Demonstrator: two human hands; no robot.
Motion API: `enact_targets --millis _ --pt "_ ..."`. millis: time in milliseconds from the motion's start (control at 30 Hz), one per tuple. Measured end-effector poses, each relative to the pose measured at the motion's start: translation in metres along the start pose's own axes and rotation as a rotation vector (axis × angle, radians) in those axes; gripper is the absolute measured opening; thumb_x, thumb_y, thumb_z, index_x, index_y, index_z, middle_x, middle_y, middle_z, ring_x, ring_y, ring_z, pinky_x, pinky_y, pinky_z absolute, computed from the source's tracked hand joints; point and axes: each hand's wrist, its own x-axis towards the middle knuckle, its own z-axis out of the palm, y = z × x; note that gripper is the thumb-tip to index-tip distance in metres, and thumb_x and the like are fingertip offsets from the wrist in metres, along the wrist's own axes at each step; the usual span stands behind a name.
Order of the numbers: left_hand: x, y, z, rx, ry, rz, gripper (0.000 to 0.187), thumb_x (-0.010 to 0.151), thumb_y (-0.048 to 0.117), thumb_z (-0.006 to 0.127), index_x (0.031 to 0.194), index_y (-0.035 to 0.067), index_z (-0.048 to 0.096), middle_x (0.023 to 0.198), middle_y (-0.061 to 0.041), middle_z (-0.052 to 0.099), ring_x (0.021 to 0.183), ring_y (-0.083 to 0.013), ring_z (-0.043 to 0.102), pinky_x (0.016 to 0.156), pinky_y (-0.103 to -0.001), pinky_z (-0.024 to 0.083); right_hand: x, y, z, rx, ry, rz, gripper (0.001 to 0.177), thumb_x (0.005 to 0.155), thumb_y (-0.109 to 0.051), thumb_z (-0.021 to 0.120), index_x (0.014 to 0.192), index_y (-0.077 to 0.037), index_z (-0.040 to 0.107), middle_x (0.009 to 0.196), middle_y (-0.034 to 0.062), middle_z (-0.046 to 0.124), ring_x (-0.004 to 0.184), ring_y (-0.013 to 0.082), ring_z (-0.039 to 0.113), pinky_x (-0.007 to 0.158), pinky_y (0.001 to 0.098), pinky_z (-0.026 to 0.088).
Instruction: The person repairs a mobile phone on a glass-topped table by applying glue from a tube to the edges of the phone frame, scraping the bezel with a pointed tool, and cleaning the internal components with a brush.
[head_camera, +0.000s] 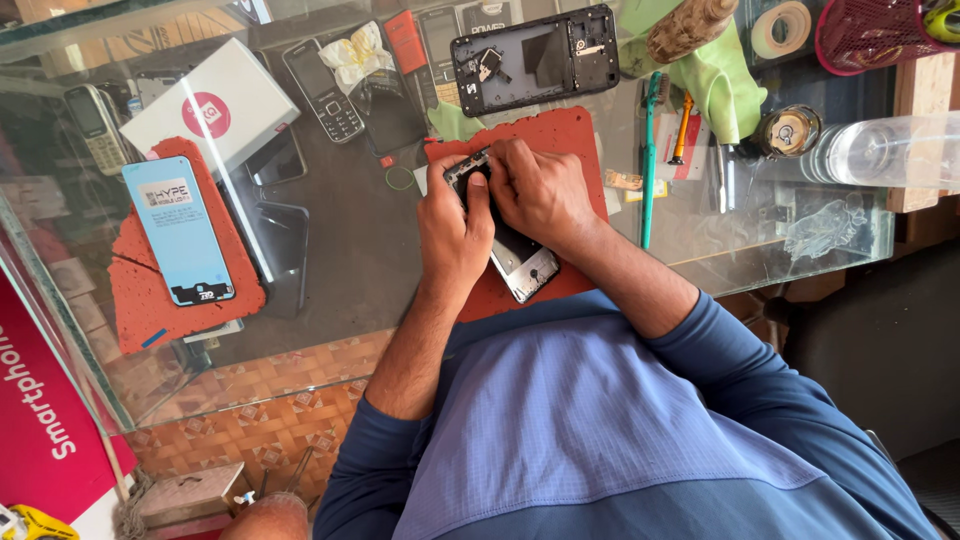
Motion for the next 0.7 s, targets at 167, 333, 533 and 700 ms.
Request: enact_targets --millis 167,333,533,700 --pt "0.0 -0.002 0.0 -0.005 -0.007 0.019 0.023 0.105 0.013 0.057 0.12 -0.004 0.055 0.098 -0.02 0.076 0.09 -0.0317 0.078 0.077 -0.039 0.06 -0.002 -0.003 0.004 -0.136 0.069 0.154 0.014 0.096 -0.006 0.069 0.103 -0.005 0.056 0.068 0.0076 0.064 0.056 0.0291 0.064 0.049 0.0419 0.046" --pt "0.0 0.0 -0.001 0.004 -0.004 0.012 0.024 0.104 0.013 0.056 0.121 -0.004 0.054 0.097 -0.02 0.075 0.09 -0.0328 0.078 0.077 -0.04 0.06 0.002 -0.004 0.001 -0.034 0.021 0.04 0.011 0.099 -0.005 0.067 0.101 -0.005 0.056 0.072 0.0092 0.065 0.058 0.029 0.065 0.05 0.0413 0.048" --pt "0.005 0.008 -0.005 0.08 -0.052 -0.003 0.025 0.103 0.014 0.057 0.121 -0.003 0.055 0.094 -0.021 0.075 0.087 -0.0348 0.078 0.073 -0.042 0.06 0.003 -0.004 -0.006 -0.099 -0.005 0.107 0.011 0.1 -0.007 0.067 0.099 -0.005 0.055 0.072 0.0105 0.064 0.058 0.0311 0.064 0.051 0.043 0.048" --pt "0.01 0.021 -0.003 0.197 -0.063 0.056 0.023 0.101 0.011 0.058 0.118 -0.004 0.054 0.092 -0.022 0.074 0.086 -0.0404 0.074 0.072 -0.046 0.059 0.003 0.001 -0.019 -0.116 -0.083 0.042 0.011 0.097 -0.007 0.067 0.101 -0.006 0.056 0.073 0.0103 0.064 0.062 0.0335 0.064 0.054 0.0449 0.049"
